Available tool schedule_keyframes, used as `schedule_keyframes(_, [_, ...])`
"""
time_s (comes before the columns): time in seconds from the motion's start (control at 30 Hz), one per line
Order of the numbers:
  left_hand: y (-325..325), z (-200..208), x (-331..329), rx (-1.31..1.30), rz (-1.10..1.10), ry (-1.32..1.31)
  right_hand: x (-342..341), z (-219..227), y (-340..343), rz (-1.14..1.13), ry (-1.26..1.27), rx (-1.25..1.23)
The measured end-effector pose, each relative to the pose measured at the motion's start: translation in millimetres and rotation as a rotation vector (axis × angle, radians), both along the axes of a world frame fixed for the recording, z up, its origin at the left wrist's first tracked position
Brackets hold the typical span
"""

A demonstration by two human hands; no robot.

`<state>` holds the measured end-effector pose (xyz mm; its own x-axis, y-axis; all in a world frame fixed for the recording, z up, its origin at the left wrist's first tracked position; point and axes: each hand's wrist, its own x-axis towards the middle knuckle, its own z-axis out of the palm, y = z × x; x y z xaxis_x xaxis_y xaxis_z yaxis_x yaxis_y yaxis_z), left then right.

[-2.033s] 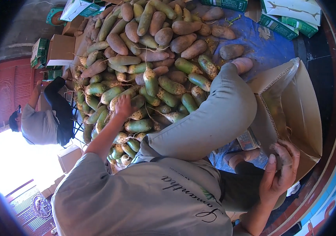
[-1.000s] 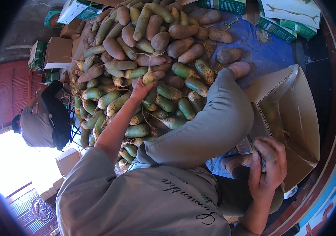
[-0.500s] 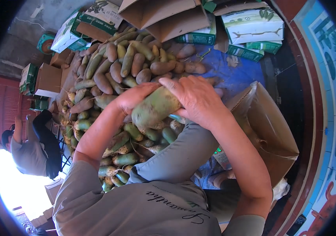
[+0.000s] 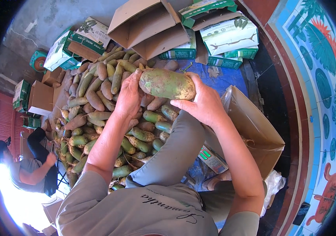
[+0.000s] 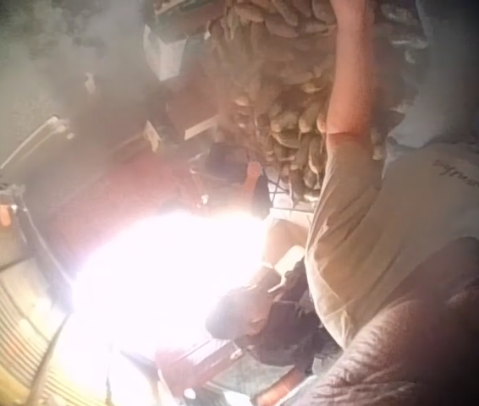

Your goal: The person sorts green produce from a pile on the floor and packs it into plastic-lined cardboard boxes by hand.

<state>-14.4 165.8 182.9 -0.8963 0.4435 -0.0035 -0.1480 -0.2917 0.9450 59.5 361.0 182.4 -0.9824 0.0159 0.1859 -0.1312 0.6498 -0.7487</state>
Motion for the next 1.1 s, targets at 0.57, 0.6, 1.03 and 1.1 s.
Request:
schedule_keyframes(0.57, [95.3,17.9,-0.5,-0.437,0.257,0.688,59.5,32.5,84.0,-0.209,-0.047,-0.109])
schedule_keyframes(0.6, [106.6,14.2,-0.6,-0.482,0.268,0.853,69.2,29.6,96.4,-0.252,-0.068,-0.120])
schedule_keyframes(1.03, [223.0,-98.9,82.4,-0.965,-0.791,1.492,204.2,14.4,193.3,-0.554,-0.199,0.106])
schedule_keyframes(1.1, [234.7,-112.4,94.2,-0.986,-0.794,1.518,206.8,15.5,195.0,-0.548,-0.269,0.294])
